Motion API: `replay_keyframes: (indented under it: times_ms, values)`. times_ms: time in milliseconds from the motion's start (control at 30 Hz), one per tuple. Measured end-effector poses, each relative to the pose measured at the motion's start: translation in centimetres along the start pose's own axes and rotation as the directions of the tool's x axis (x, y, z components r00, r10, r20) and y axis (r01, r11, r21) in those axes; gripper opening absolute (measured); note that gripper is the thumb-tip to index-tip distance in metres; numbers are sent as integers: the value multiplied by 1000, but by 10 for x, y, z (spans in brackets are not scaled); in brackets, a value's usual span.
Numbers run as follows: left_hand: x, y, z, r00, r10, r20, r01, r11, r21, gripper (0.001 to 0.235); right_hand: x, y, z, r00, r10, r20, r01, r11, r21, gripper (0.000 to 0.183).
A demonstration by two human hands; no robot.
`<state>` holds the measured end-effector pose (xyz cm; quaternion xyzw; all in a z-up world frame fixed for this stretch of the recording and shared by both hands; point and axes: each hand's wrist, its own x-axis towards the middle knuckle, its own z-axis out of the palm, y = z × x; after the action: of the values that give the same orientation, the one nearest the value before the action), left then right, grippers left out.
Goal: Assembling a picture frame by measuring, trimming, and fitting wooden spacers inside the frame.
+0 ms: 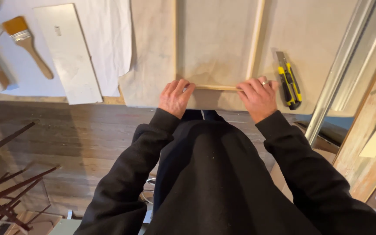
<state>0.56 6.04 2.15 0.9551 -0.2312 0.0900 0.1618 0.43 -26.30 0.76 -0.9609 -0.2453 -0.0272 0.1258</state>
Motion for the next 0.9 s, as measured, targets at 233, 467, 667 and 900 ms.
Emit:
replay_keyframes:
  times_ms: [233,467,667,900]
  values:
    - [0,6,-2,998,3,-58,-3,1000,2,10,3,2,0,1000,-16,-6,16,1000,10,15]
    - [-6,26,-12,980,-154,-124,137,982,-133,18,36,14,-17,992,-43,116,39,998,40,21]
    - [-52,106,46,532,-642,552,646,-113,-755,58,192,40,-34,999,-36,4,35,994,106,42]
    - [14,122,28,309,-448,839,231,-820,-523,80,289,50,7,996,-59,71,50,992,117,42]
